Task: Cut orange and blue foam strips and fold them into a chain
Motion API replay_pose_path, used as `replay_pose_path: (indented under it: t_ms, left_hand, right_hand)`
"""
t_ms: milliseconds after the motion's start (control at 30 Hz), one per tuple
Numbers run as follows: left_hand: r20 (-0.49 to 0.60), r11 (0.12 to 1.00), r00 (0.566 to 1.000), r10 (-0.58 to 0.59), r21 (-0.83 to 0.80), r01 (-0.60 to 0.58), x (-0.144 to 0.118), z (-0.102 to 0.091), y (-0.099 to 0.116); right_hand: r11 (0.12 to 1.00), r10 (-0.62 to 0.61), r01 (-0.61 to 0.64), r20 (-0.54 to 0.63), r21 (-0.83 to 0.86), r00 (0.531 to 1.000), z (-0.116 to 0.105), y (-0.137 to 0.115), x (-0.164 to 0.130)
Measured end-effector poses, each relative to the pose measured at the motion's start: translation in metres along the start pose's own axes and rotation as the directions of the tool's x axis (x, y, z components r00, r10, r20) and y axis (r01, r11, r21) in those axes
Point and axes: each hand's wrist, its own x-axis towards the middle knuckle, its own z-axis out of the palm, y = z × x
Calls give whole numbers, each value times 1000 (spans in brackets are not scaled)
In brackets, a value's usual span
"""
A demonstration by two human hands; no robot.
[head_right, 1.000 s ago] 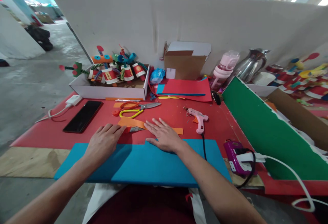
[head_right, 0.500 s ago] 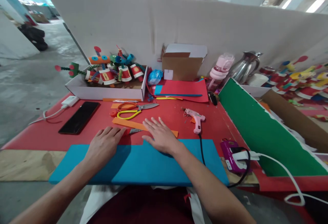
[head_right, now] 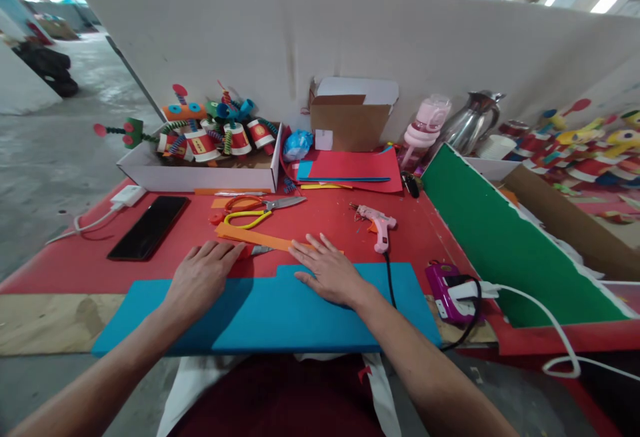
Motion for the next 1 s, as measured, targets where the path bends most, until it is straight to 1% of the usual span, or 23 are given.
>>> replay_pose_path:
  t_ms: [133, 333, 533, 833, 1000]
  left_hand:
    - [-28, 1000, 999, 14, 3, -14, 2, 0, -2]
    - [-23, 999, 999, 31, -32, -31, 5, 3, -4]
    - [-27, 998, 999, 30, -47, -31, 5, 6, -5]
    - [2, 997, 998, 66, -29, -66, 9, 1, -1]
    - [-18, 996, 997, 75, -44, -76, 10, 1, 0]
  right_hand:
    - [1000, 2, -2, -6, 0, 1000, 0, 1, 0]
    - [1000, -1, 1, -25, 0, 1000, 3, 3, 0]
    - [1000, 14, -14, 8, -17, 1000, 1, 1, 1]
    - [1000, 5, -5, -10, -16, 1000, 4, 4, 2]
    - [1000, -2, 2, -13, 7, 1000, 4, 3, 2]
